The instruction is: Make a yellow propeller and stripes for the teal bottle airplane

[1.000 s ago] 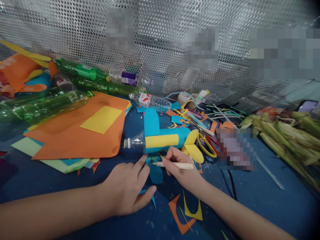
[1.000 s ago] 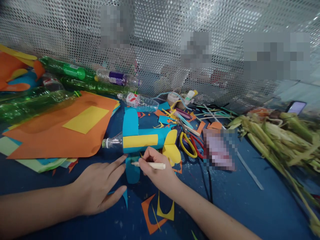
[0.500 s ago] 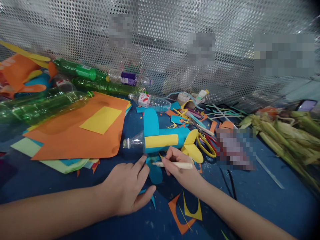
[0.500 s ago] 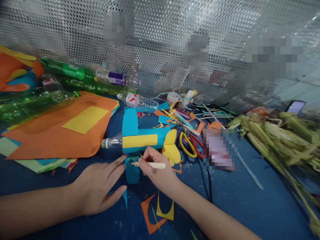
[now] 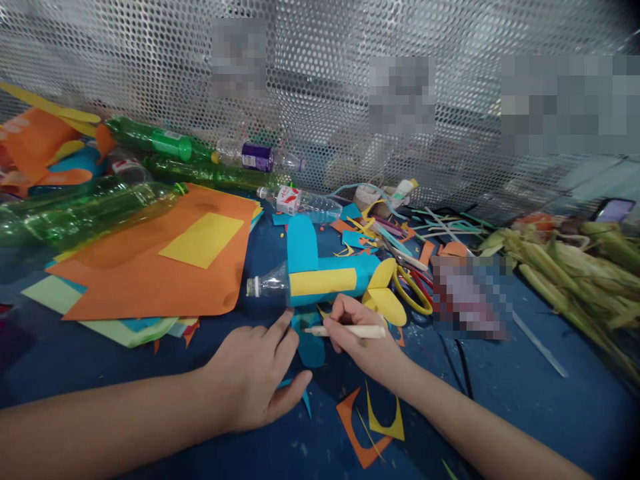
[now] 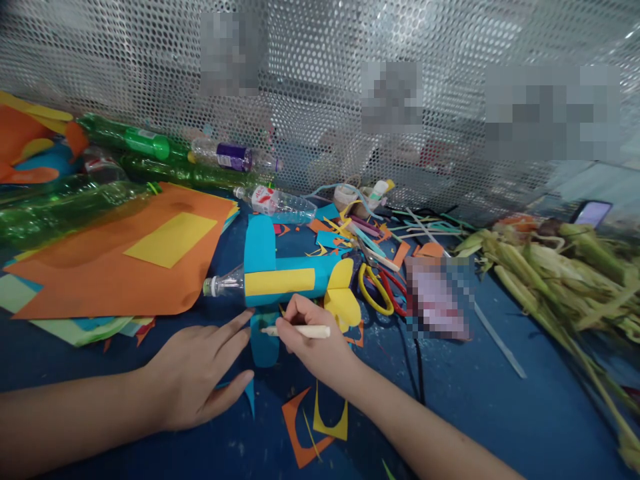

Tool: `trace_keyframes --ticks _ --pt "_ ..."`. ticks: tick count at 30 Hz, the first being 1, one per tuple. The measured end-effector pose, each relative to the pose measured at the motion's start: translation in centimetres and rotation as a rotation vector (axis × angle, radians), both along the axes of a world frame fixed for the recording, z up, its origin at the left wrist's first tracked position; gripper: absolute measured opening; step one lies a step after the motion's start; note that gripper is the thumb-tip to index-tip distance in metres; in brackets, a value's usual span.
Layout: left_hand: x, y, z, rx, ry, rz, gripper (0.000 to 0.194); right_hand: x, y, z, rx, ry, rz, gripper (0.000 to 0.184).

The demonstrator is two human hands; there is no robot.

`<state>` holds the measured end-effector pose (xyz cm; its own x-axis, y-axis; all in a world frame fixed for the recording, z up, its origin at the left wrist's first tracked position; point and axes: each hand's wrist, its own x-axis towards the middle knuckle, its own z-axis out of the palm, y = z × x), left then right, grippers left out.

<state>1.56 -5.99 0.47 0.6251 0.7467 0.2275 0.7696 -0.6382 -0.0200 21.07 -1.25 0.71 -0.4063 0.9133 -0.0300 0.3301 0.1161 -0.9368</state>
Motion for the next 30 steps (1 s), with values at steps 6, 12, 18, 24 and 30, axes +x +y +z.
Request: trace_keyframes --ticks 6,12,18,24,30 --pt "0.09 0.03 0.03 -0.005 0.004 0.005 0.046 -0.05 -0.07 0.2 0.0 -0.025 -0.011 0.02" --pt "0.05 -0.07 -0.03 0.004 0.001 0.001 0.047 -0.1 -0.01 0.02 -0.007 -0.018 -0.002 0.02" --pt "0.09 -0.06 -0.17 0.016 -0.009 0.007 0.048 0.04 0.11 -0.7 -0.035 0.043 -0.038 0.021" --pt "0.08 -0.01 -0.15 0.031 -0.006 0.0 0.047 0.02 0.09 -0.34 -0.019 0.022 -0.022 0.02" --pt "0.06 0.04 -0.2 0.026 -0.011 0.006 0.047 0.08 0.24 -0.64 -0.029 0.039 -0.027 0.021"
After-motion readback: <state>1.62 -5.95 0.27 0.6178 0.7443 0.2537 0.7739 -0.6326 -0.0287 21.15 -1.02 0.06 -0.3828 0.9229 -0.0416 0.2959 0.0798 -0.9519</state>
